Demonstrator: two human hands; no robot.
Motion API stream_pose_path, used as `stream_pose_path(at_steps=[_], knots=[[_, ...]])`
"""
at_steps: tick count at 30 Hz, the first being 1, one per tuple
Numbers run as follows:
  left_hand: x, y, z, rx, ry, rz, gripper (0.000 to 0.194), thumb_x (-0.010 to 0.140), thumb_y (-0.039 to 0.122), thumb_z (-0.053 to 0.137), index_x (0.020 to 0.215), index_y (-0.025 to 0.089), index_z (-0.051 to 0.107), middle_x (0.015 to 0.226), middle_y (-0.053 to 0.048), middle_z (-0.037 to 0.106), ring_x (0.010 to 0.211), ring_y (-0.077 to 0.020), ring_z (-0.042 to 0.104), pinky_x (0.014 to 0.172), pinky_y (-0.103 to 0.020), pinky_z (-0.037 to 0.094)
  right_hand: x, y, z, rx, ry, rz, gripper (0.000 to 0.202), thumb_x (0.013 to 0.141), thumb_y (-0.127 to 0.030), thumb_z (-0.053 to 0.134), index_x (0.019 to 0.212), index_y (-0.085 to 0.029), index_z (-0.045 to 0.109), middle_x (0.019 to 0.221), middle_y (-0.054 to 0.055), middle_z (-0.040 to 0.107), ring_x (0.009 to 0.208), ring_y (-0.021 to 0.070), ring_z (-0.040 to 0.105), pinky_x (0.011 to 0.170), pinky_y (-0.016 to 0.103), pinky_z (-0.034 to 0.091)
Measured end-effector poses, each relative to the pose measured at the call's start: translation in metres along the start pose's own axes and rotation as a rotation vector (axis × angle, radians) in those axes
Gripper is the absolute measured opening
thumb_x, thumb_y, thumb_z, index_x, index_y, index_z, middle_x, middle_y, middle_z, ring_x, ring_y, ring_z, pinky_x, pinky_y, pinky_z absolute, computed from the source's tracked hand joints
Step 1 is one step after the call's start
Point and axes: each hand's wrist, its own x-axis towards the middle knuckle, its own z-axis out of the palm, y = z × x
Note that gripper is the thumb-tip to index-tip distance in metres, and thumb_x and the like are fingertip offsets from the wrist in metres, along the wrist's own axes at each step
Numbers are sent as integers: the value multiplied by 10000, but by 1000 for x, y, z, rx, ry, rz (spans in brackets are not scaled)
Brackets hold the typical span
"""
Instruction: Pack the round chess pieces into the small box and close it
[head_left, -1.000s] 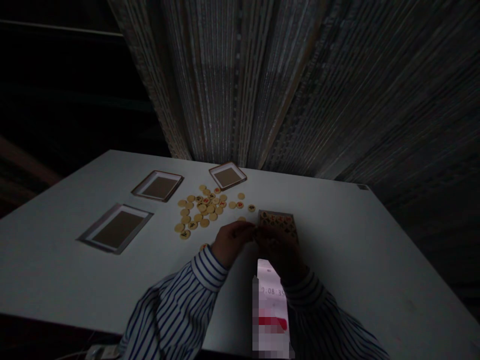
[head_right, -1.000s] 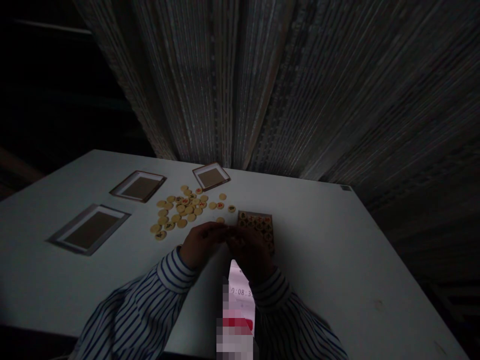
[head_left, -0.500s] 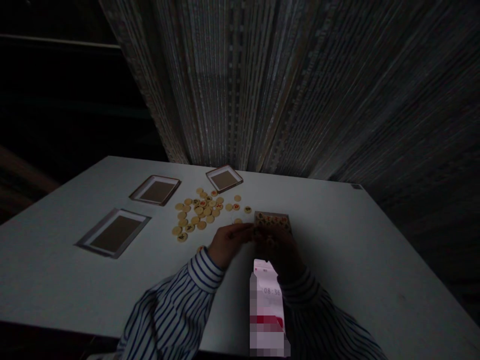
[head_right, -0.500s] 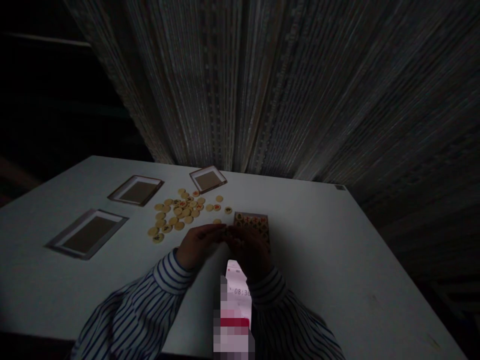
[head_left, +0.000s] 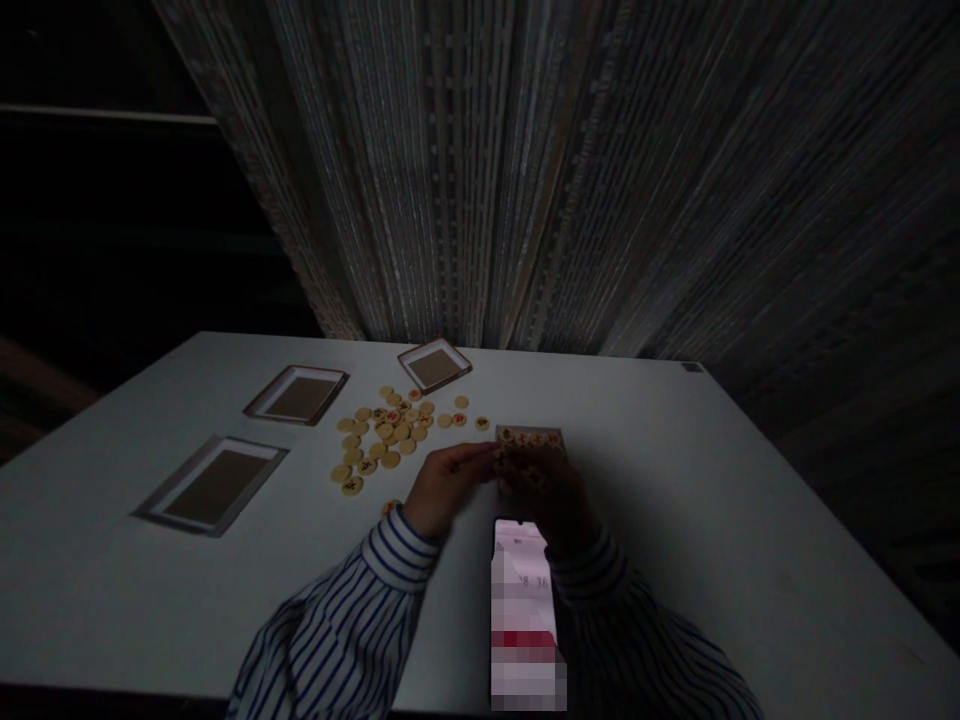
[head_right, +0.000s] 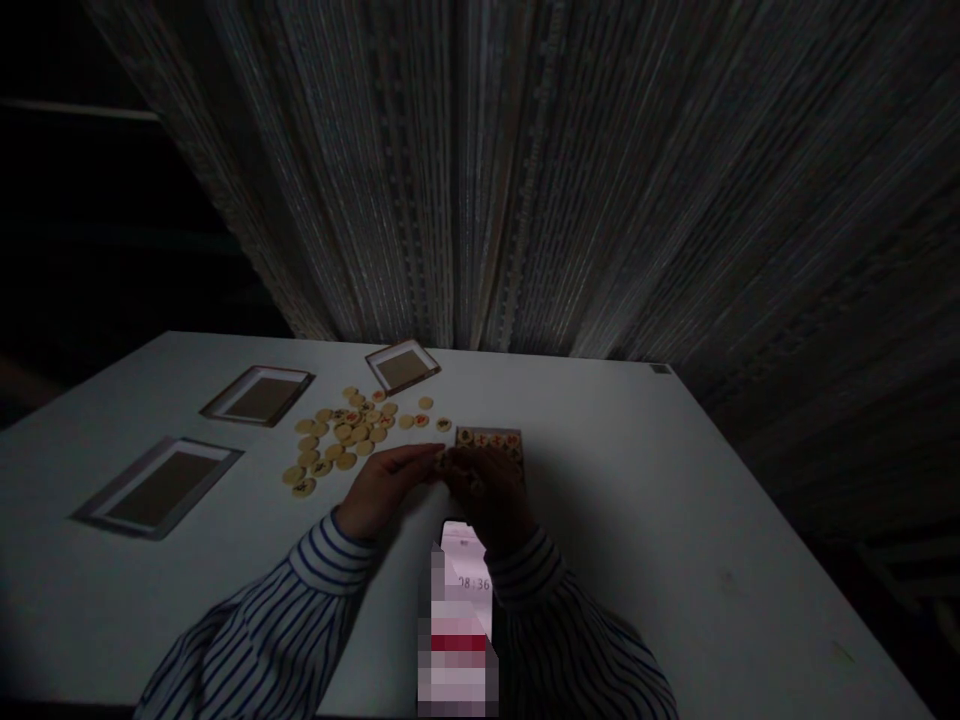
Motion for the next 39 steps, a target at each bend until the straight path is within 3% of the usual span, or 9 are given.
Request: stream_pose_path(at_steps=[5, 11, 18, 24, 27, 31, 39], knots=[[4, 0, 5, -28, -16, -8, 305, 645, 332, 673, 892, 156, 702, 796, -61, 710, 693, -142, 615, 698, -271, 492, -1, 5, 0, 77, 24, 38, 166, 786, -283, 570, 929, -214, 617, 858, 48, 677, 820, 176, 622, 748, 359, 512], [7, 2, 10, -108, -43, -15, 293, 650, 318, 678, 897, 162, 698, 885, -61, 708, 789, -158, 633, 789, -296, 488, -2, 6, -3, 202, 24, 188, 190, 778, -277, 573, 945, -202, 626, 903, 65, 666, 851, 188, 625, 741, 362, 524], [10, 10, 19, 28, -30, 76, 285, 671, 305, 654, 913, 159, 691, 907, -62, 704, 844, -178, 631, 824, -324, 482, 7, -3, -10, 355, 87, 291, 148, 761, -249, 578, 886, -196, 635, 840, 45, 685, 765, 155, 639, 693, 315, 538], [15, 11, 30, 83, -20, 123, 241, 656, 264, 665, 876, 171, 699, 880, -49, 708, 831, -178, 635, 797, -315, 496, 10, 1, -12, 341, 150, 312, 111, 753, -246, 578, 839, -209, 638, 798, 25, 685, 747, 150, 635, 678, 317, 535], [18, 9, 33, 42, 8, 77, 232, 634, 260, 673, 842, 164, 705, 828, -47, 714, 785, -182, 641, 752, -318, 512, 9, 6, -14, 260, 129, 278, 132, 767, -251, 557, 867, -219, 638, 827, 31, 684, 762, 156, 633, 684, 330, 531], [21, 5, 34, -32, 24, 15, 258, 618, 279, 682, 836, 142, 704, 832, -64, 713, 791, -189, 639, 765, -325, 503, 7, 13, -16, 87, 52, 123, 195, 778, -245, 548, 959, -224, 618, 891, 50, 676, 819, 170, 620, 727, 355, 515], [28, -12, 27, -40, 44, 9, 241, 609, 283, 690, 788, 122, 688, 758, -61, 698, 701, -159, 625, 700, -292, 497, 12, 21, -17, -114, -60, -50, 211, 823, -269, 501, 990, -209, 614, 921, 54, 680, 861, 171, 614, 774, 347, 481]])
